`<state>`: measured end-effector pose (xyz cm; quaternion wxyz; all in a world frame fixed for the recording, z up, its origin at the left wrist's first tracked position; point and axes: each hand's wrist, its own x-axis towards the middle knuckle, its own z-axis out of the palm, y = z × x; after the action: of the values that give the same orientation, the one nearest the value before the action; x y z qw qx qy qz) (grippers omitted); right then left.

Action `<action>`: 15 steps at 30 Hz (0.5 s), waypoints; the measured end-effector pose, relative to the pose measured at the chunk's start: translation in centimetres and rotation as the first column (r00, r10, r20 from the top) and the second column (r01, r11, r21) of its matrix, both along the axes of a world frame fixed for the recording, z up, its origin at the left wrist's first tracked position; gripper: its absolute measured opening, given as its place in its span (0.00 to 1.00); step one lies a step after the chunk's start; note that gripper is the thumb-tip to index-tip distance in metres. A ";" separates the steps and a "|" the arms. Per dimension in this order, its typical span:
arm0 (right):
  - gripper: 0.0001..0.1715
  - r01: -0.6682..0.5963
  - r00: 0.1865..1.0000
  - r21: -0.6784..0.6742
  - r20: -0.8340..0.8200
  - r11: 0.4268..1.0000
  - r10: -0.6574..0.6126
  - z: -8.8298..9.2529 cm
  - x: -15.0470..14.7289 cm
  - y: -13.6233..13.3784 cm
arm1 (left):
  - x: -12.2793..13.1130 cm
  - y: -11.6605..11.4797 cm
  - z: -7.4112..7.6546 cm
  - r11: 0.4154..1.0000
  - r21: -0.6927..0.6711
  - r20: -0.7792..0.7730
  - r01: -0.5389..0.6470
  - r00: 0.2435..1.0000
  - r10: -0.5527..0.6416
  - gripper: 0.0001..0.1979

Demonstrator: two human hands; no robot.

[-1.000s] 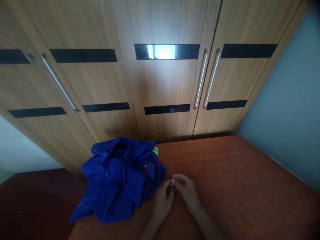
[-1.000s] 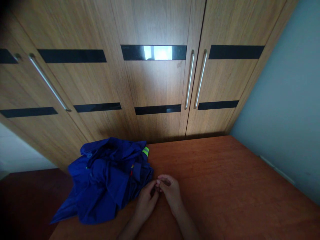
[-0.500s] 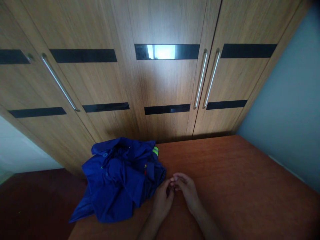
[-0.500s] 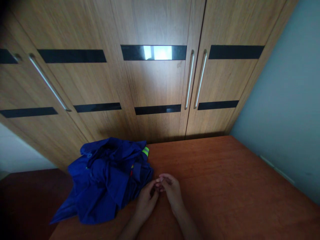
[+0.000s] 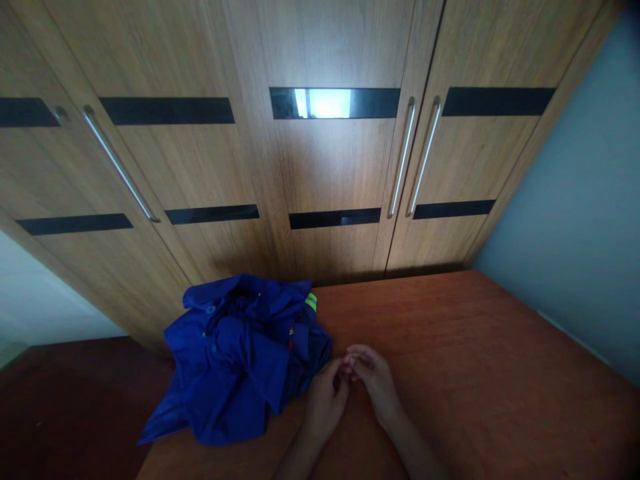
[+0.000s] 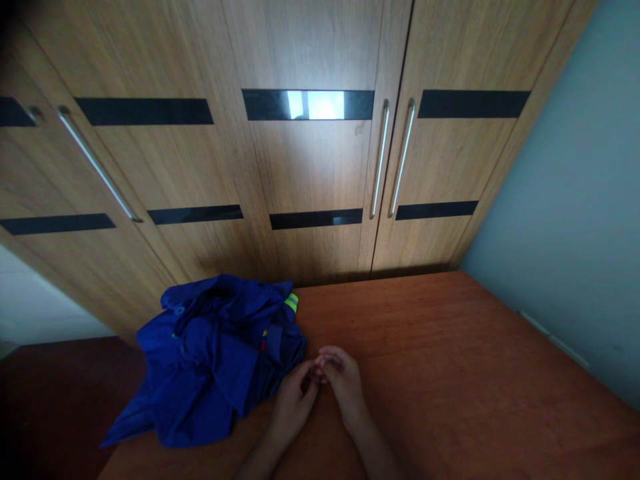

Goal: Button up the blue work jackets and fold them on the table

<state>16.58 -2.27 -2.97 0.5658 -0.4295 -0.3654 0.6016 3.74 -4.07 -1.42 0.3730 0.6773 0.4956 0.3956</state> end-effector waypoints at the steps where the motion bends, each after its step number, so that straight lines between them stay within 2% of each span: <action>1: 0.20 0.022 1.000 -0.005 0.017 1.000 -0.022 0.0 0.0 0.0 | 0.0 0.0 0.0 1.000 0.001 -0.004 0.005 1.000 -0.005 0.13; 5: 0.20 0.090 0.992 0.004 0.090 0.996 -0.090 0.3 -0.1 0.0 | 0.0 0.0 0.1 1.000 -0.004 -0.022 0.009 1.000 -0.009 0.12; 15: 0.20 0.092 0.988 0.044 0.121 0.995 -0.097 0.1 -0.1 0.1 | 0.0 0.0 0.3 1.000 0.012 -0.040 0.015 0.999 -0.014 0.12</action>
<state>16.47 -2.17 -2.90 0.5782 -0.4719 -0.3900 0.5394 3.77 -4.09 -1.12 0.3616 0.6909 0.4956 0.3825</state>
